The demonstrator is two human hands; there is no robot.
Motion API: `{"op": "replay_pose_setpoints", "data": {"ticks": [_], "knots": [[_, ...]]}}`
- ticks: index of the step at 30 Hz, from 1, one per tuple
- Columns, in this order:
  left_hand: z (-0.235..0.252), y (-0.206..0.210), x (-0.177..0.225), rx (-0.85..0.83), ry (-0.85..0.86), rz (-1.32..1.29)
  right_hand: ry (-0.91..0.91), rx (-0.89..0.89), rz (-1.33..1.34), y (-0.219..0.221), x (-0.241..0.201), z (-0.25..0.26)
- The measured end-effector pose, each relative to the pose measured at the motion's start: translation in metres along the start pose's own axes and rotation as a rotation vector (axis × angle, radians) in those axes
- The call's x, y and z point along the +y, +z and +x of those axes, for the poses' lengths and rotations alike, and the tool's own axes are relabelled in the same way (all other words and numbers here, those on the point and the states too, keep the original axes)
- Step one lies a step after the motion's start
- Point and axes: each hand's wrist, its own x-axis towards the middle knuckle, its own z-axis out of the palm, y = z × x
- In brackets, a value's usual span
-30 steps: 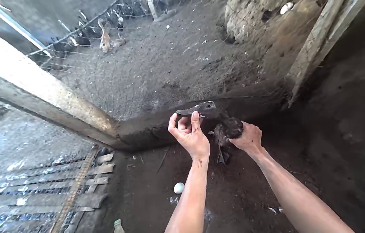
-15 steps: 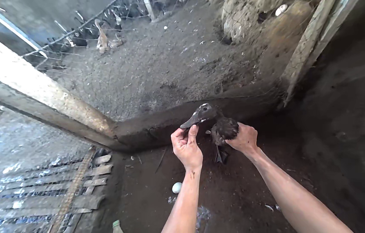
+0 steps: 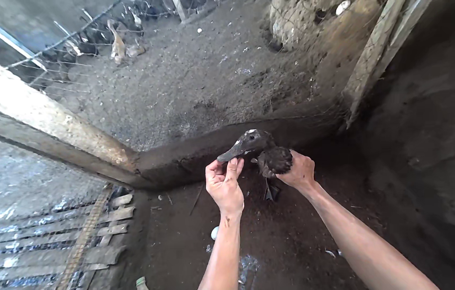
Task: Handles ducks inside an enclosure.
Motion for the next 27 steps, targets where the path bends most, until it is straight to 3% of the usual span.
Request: {"op": "replay_pose_setpoints", "data": {"ticks": [4,11,15,17,19,22,27], "knots": [[-0.002,0.002,0.004,-0.026,-0.014,-0.021,-0.045,0.064,0.043,0.002,0.003,-0.003],[-0.009,0.001,0.006,-0.086,0.001,-0.042,0.056,-0.073,0.062,-0.008,0.006,-0.010],[-0.007,0.000,-0.001,-0.112,0.023,0.030,0.107,-0.230,0.021,-0.036,0.000,-0.010],[-0.005,-0.002,-0.016,-0.083,0.050,0.141,0.041,-0.190,0.043,-0.056,-0.001,-0.014],[0.006,-0.009,-0.023,-0.013,0.092,0.225,-0.064,-0.040,0.114,-0.069,-0.005,-0.026],[0.035,-0.026,-0.010,0.058,0.134,0.255,-0.194,0.103,0.190,-0.075,-0.011,-0.042],[0.085,-0.080,0.011,0.127,0.127,0.297,-0.225,0.127,0.268,-0.076,-0.006,-0.047]]}}
